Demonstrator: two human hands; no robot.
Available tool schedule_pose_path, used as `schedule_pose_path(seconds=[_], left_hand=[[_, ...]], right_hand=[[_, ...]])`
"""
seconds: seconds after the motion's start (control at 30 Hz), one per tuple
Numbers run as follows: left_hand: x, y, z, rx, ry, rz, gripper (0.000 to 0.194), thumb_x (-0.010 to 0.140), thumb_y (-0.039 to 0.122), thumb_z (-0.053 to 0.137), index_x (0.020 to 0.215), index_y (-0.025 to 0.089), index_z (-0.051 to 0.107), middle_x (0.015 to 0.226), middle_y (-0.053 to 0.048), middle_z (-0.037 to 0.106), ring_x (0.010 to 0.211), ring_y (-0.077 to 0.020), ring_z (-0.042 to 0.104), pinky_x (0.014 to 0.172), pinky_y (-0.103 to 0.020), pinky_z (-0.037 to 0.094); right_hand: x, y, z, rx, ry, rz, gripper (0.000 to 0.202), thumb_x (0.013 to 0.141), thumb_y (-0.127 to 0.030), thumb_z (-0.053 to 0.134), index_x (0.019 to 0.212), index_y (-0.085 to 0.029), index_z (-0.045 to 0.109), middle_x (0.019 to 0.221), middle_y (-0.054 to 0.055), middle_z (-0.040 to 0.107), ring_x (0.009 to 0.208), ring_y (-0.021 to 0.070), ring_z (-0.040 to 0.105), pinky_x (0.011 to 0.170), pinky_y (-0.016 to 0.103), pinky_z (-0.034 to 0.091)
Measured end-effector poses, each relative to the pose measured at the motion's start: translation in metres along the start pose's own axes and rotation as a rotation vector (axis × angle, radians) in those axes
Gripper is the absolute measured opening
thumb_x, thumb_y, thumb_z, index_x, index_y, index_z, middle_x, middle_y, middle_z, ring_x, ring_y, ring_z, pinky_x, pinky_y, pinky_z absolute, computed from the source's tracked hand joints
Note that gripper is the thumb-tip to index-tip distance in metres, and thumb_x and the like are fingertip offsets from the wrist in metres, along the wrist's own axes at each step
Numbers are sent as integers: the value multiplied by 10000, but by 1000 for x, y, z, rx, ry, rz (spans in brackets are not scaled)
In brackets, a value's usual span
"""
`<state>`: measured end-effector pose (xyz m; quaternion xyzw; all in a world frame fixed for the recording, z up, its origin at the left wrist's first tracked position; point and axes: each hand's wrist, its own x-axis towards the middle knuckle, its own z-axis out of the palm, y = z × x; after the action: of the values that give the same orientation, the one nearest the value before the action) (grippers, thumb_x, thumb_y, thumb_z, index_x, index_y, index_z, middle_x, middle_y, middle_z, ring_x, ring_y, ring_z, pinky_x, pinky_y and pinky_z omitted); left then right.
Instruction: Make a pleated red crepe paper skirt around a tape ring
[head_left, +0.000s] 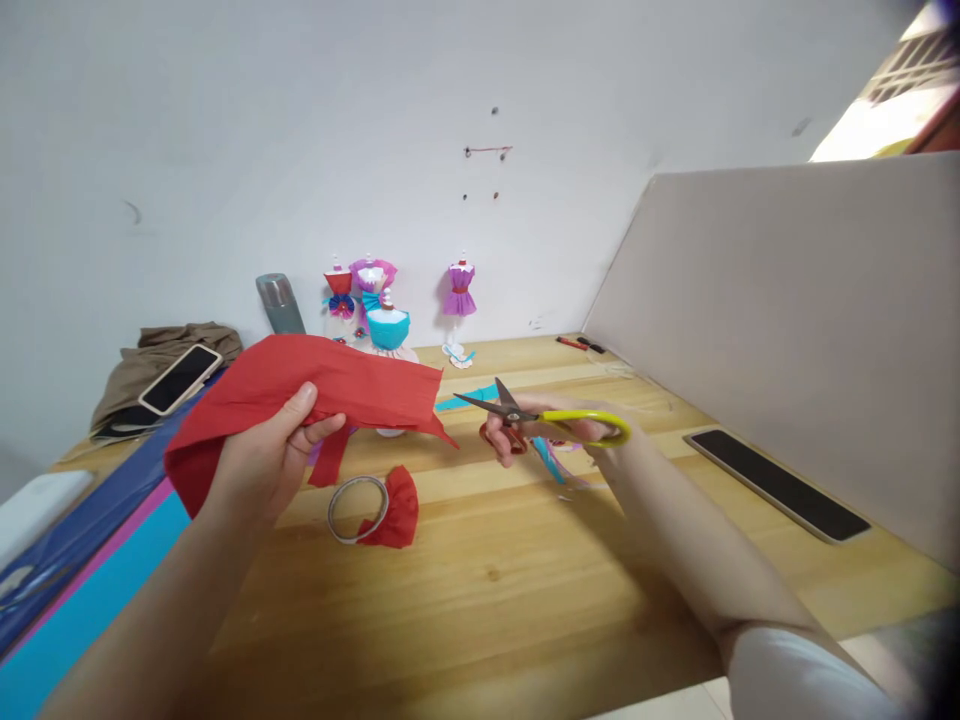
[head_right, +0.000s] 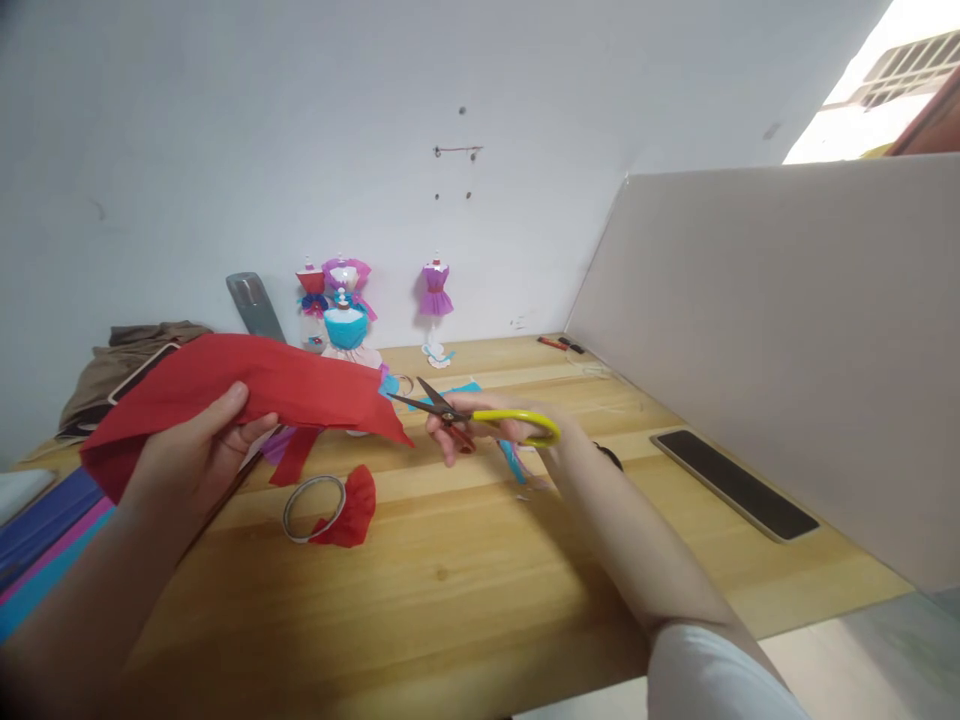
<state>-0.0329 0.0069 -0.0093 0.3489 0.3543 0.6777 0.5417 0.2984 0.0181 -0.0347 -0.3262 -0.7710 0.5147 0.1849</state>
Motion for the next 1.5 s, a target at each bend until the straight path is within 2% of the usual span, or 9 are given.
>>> schedule_pose_path(seconds=[0.1,0.17,0.37,0.6,0.77,1.03,1.17,1.3,1.5], left_hand=[[0,2,1,21,21,-26,155,678,140,842,762,172,715,816,30,723,671,-108,685,616,-199,663],[-1,2,2,33,36,-55,144,685,127,835,720,175,704,803,35,723,657,-101,680,616,-194,666],[-2,1,4,32,86,-47,144,682,83,819,714,168,708,777,45,723,652,-107,689,622,-211,677],[-6,4,4,82,34,7,288,575,134,907,805,142,733,822,20,747,671,-133,709,590,-225,671],[-3,0,1,83,12,13,247,604,142,897,797,169,746,811,23,751,673,-136,707,580,-220,667],[-1,-4,5,97,53,-33,284,570,125,898,796,145,728,757,31,738,580,-113,680,550,-200,650],[0,-4,6,100,24,-41,274,579,136,895,796,138,727,751,24,742,591,-113,680,546,-188,643],[3,-6,2,87,-21,-47,297,557,149,914,794,148,733,785,21,758,636,-128,694,528,-177,636],[9,-11,-3,103,-70,-49,349,566,210,931,853,154,739,800,20,745,625,-125,674,533,-199,638]], right_hand=[[0,-4,-1,112,-90,-112,891,652,-907,545,1141,-167,626,947,96,639,757,210,602,709,335,445],[1,-3,-1,133,-101,-118,792,705,-875,529,1092,-196,661,888,102,659,742,231,599,712,361,464],[16,-7,4,101,-59,-86,765,653,-926,500,933,-240,690,817,111,681,778,267,607,711,396,497],[34,-3,7,204,-60,-110,830,608,-946,491,946,-205,651,863,106,690,682,206,571,709,378,482],[40,8,6,282,-61,-83,950,541,-988,496,1030,-184,624,874,108,692,625,179,570,664,334,458],[49,19,4,372,-164,-117,1049,580,-1022,390,1047,-114,633,911,172,705,626,190,606,612,323,481],[53,24,10,396,-213,-156,971,637,-985,411,991,-112,644,871,164,695,738,230,659,666,334,513],[57,26,15,373,-170,-179,923,643,-983,410,909,-127,627,865,163,679,789,243,663,692,348,526],[56,29,15,504,-257,-187,932,642,-986,409,943,-128,614,764,104,649,561,163,560,608,337,503]])
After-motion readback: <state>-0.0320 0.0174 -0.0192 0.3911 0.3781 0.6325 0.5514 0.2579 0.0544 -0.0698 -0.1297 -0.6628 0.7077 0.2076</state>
